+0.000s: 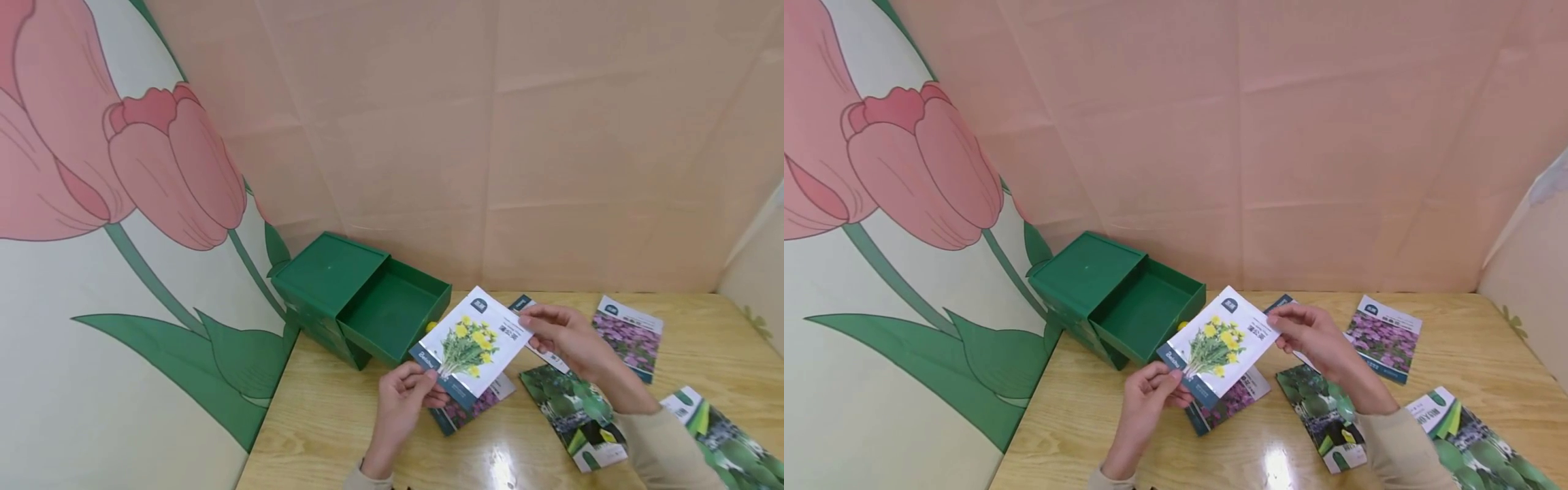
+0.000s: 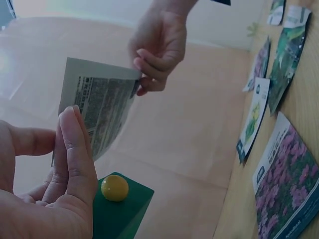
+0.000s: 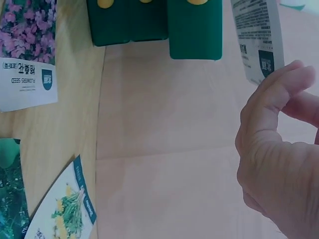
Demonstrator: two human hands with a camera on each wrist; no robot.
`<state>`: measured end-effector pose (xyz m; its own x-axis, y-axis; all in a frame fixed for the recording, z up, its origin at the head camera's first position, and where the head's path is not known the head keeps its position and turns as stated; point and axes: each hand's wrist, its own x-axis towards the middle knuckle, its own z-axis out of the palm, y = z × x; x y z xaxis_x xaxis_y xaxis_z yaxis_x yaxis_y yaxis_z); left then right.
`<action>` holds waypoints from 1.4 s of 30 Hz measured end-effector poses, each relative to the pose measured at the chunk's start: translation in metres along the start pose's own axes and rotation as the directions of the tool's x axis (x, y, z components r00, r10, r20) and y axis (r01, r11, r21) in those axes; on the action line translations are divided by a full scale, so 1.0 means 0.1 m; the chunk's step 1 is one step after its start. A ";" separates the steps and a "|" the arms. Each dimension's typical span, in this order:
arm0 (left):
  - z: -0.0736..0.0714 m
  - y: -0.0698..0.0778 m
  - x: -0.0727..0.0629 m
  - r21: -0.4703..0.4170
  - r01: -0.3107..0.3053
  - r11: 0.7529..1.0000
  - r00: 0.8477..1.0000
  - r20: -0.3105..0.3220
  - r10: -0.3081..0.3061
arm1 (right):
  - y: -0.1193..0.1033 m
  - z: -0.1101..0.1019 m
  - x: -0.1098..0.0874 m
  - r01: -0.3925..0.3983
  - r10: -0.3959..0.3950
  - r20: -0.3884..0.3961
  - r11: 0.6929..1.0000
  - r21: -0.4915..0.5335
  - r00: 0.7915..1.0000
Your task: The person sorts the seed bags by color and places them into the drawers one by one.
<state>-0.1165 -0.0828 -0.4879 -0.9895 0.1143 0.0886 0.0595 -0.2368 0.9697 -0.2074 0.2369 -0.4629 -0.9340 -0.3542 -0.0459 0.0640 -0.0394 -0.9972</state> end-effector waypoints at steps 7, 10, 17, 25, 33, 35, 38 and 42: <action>-0.04 0.08 0.01 0.008 -0.008 1.000 0.999 -0.031 0.009 | -0.10 0.05 0.05 -0.001 0.001 0.010 1.000 -0.004 1.000; -0.05 0.12 0.00 0.014 -0.020 1.000 0.999 -0.033 0.021 | -0.16 0.08 0.07 0.004 -0.004 0.004 1.000 -0.012 1.000; -0.06 0.23 0.01 0.027 -0.071 0.997 0.997 -0.031 0.072 | -0.25 0.13 0.11 0.001 -0.002 -0.020 0.999 -0.033 1.000; -0.14 0.29 0.05 0.050 -0.096 0.994 0.992 -0.082 0.100 | -0.34 0.22 0.24 0.015 -0.014 0.010 0.999 -0.051 1.000; -0.22 0.35 0.10 0.067 -0.128 0.990 0.987 -0.089 0.134 | -0.41 0.31 0.35 -0.001 0.000 -0.018 0.998 -0.061 1.000; -0.23 0.36 0.11 0.059 -0.143 0.988 0.984 -0.095 0.148 | -0.42 0.34 0.39 0.000 -0.002 -0.022 0.998 -0.058 1.000; -0.26 0.37 0.12 0.049 -0.152 0.987 0.982 -0.109 0.157 | -0.43 0.39 0.44 -0.001 0.000 -0.034 0.999 -0.048 0.999; -0.29 0.38 0.13 0.056 -0.140 0.989 0.980 -0.135 0.146 | -0.44 0.44 0.50 0.002 -0.004 -0.040 0.999 -0.046 0.999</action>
<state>-0.1312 -0.1183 -0.4562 -0.9787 -0.0532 0.1980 0.2047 -0.1965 0.9589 -0.2414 0.1803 -0.4189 -0.9475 -0.3166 -0.0441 0.0456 0.0028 -0.9990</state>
